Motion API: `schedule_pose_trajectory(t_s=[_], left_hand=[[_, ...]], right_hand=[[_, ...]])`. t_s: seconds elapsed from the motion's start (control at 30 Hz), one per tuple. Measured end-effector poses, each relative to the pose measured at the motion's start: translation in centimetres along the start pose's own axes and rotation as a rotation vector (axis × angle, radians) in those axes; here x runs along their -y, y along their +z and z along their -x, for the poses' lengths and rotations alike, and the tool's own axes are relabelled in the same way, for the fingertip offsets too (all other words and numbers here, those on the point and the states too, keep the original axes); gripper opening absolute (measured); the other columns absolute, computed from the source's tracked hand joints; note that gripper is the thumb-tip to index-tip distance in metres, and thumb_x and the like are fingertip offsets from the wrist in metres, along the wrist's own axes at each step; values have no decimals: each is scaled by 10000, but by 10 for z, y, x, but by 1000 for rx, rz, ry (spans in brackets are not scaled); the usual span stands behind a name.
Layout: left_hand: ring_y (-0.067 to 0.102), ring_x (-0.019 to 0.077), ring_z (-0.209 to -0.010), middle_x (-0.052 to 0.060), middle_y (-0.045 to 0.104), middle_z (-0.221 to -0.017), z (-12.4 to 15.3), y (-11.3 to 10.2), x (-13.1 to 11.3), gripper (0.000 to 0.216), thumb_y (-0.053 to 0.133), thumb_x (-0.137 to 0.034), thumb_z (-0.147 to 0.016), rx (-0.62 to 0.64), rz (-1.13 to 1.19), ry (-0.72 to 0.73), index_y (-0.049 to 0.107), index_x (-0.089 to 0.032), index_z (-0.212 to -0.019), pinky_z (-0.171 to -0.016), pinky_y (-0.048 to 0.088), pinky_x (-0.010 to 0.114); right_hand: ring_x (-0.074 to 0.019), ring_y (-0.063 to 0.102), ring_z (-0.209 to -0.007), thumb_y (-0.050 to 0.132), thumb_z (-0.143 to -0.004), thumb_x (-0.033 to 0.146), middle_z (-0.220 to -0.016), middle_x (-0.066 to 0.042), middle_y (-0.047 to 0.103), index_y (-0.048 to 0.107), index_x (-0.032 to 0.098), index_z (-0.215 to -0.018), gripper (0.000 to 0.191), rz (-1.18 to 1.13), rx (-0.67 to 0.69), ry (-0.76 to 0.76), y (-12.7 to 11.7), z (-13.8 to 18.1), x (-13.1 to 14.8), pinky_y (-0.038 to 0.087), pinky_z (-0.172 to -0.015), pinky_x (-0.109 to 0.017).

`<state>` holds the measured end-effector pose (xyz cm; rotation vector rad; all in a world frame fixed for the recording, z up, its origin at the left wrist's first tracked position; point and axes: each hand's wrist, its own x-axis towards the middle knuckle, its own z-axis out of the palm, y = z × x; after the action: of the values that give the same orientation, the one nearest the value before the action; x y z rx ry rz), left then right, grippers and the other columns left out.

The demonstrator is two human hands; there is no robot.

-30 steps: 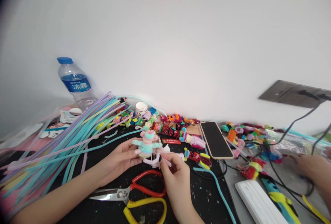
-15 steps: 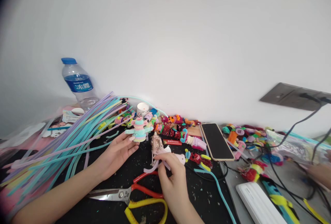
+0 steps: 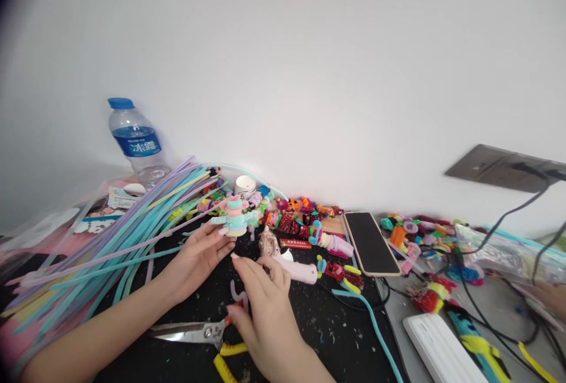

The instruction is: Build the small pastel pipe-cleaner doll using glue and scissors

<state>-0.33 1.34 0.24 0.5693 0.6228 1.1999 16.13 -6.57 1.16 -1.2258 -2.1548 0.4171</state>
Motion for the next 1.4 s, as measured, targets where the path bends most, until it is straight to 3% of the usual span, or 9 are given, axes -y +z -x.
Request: schedule_pose_trajectory(t_s=[0.1, 0.27, 0.4, 0.53, 0.7, 0.87, 1.07, 1.23, 1.4], left_hand=[[636, 114, -787, 4, 686, -875, -1, -1, 0, 169, 697, -162, -730, -2, 6, -1, 652, -191, -890, -792, 492, 246], [636, 111, -793, 4, 686, -892, -1, -2, 1, 168, 680, -156, -749, 9, 21, -18, 653, -194, -910, -794, 496, 250], [631, 105, -779, -2, 682, -907, -1, -3, 1, 196, 698, -136, -726, 11, 15, -13, 650, -198, -906, -777, 499, 245], [622, 96, -801, -16, 665, -964, 0, -2, 1, 256, 701, -109, -716, 6, -21, 5, 635, -220, -937, -776, 502, 230], [617, 115, -863, -5, 657, -989, 1, -2, 0, 308, 698, -130, -721, 6, -81, 32, 609, -238, -996, -805, 499, 239], [607, 164, -966, 25, 641, -1086, 1, -1, 2, 398, 719, -152, -699, -48, -170, 38, 578, -240, -1061, -840, 486, 282], [622, 200, -978, 39, 628, -1121, 4, 3, 6, 407, 758, -138, -636, -41, -305, 85, 580, -212, -994, -917, 443, 334], [613, 176, -962, 24, 605, -1067, 6, 4, 10, 405, 746, -145, -652, 2, -419, 115, 550, -222, -998, -883, 463, 297], [609, 152, -919, 2, 576, -1057, 7, 3, 13, 392, 728, -141, -657, 29, -482, 125, 540, -233, -989, -836, 479, 278]], right_hand=[[-292, 336, -1254, 538, -812, 150, -1384, -70, 431, 328, 229, -1380, 611, 50, -4, -10, -3, 3, -4, 311, -1021, -448], [-265, 441, -1157, 402, -806, 83, -1215, -99, 524, 428, 221, -1248, 463, 123, -280, 100, -17, 7, -27, 363, -945, -445], [-288, 485, -1093, 423, -678, 58, -1196, -90, 529, 485, 236, -1195, 550, 337, -142, 269, -24, 9, -43, 371, -886, -472], [-277, 522, -1009, 457, -667, 80, -1119, -77, 572, 487, 252, -1218, 578, 395, -16, 295, -25, 11, -50, 385, -845, -453], [-261, 557, -924, 498, -657, 83, -1014, -66, 627, 555, 224, -1126, 493, 306, -70, 300, -28, 10, -59, 427, -788, -387], [-237, 606, -820, 555, -759, 197, -927, -67, 663, 610, 195, -992, 239, 89, -207, 323, -36, 9, -58, 460, -713, -331], [-172, 565, -611, 560, -760, 183, -720, -24, 626, 609, 186, -840, 93, -141, -179, 278, -36, 11, -43, 431, -563, -260], [-161, 538, -586, 563, -763, 197, -663, -10, 588, 585, 185, -756, 26, -169, -121, 296, -31, 10, -39, 404, -543, -251], [-153, 513, -564, 552, -776, 228, -638, -6, 566, 564, 178, -725, 73, -187, -105, 303, -30, 10, -38, 388, -524, -246]])
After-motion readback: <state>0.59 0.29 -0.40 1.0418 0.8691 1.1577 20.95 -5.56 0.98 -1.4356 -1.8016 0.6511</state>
